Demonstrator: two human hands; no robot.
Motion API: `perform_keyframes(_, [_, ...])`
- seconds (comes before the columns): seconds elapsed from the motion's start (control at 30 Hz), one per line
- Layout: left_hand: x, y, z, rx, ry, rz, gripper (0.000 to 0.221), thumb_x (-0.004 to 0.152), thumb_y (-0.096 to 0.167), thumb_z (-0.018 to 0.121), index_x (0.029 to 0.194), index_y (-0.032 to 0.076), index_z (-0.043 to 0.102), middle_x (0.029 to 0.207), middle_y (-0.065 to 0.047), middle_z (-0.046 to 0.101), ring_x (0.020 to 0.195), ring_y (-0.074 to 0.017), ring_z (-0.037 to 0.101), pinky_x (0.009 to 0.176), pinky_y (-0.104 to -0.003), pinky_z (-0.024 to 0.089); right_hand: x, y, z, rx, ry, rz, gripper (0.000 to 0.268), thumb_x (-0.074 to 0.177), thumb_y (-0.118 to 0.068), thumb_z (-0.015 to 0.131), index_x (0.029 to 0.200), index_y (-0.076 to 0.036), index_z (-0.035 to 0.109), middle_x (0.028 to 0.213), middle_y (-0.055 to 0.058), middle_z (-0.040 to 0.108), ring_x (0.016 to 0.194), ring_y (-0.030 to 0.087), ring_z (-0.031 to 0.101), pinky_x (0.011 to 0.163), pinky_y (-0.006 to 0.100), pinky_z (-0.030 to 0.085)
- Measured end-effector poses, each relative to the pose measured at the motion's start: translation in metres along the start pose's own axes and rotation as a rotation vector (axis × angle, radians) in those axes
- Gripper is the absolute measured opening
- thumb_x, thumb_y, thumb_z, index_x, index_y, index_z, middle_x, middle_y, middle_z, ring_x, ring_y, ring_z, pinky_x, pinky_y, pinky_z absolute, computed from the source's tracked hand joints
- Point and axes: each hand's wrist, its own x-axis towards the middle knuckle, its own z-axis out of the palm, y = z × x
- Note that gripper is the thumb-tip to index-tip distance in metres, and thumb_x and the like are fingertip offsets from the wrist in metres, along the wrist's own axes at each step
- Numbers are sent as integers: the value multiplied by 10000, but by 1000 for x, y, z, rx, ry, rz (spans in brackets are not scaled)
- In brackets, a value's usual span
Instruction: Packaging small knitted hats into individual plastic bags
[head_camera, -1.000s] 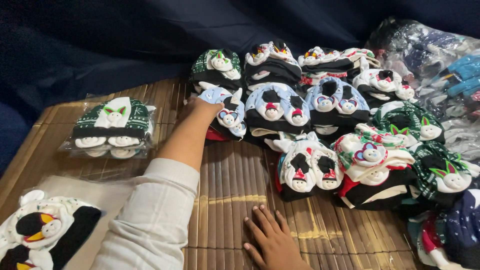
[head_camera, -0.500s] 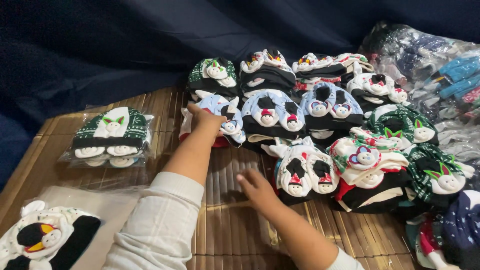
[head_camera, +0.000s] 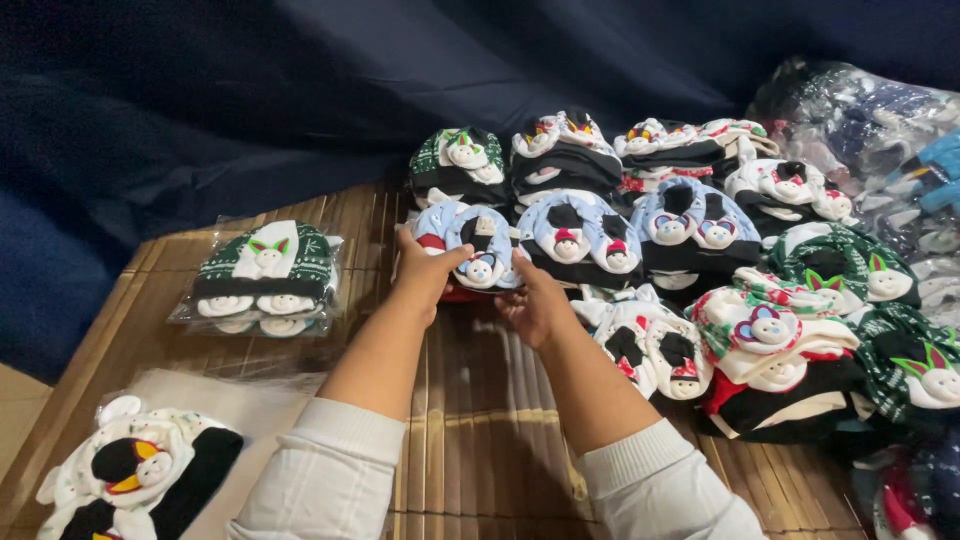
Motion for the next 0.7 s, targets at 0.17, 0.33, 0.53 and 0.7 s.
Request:
perform_keyframes(0.17, [-15, 21, -1, -122, 29, 190, 843, 787, 192, 870, 1472, 99, 388, 1520, -253, 448, 1460, -411, 417, 1179, -481, 373, -8, -23, 17, -84, 1, -139, 591, 895, -296, 800, 1345, -51, 506, 1155, 155, 515, 965, 310, 603, 792, 448, 632])
perform_keyframes(0.33, [-58, 32, -8, -206, 11, 311, 882, 778, 229, 872, 1494, 114, 370, 1559, -284, 426, 1492, -439, 371, 1217, -540, 295, -71, -53, 34, -62, -91, -260, 494, 909, -194, 777, 1316, -109, 511, 1094, 173, 589, 951, 303, 671, 766, 452, 661])
perform_keyframes(0.53, [-106, -47, -2, -219, 55, 317, 1028, 760, 262, 872, 1553, 18, 266, 1559, -402, 328, 1489, -526, 289, 1239, -596, 225, -124, -2, -3, -198, -47, -396, 471, 863, -84, 750, 1269, -102, 512, 1041, 54, 492, 891, 195, 588, 722, 325, 611])
perform_keyframes(0.7, [-118, -235, -1, 398, 144, 541, 883, 736, 362, 854, 1409, 18, 398, 1161, -205, 631, 945, -352, 642, 846, -450, 531, -119, 71, -107, -757, 66, -306, 466, 814, -16, 716, 1250, -71, 559, 1178, 125, 627, 900, 205, 602, 775, 314, 553])
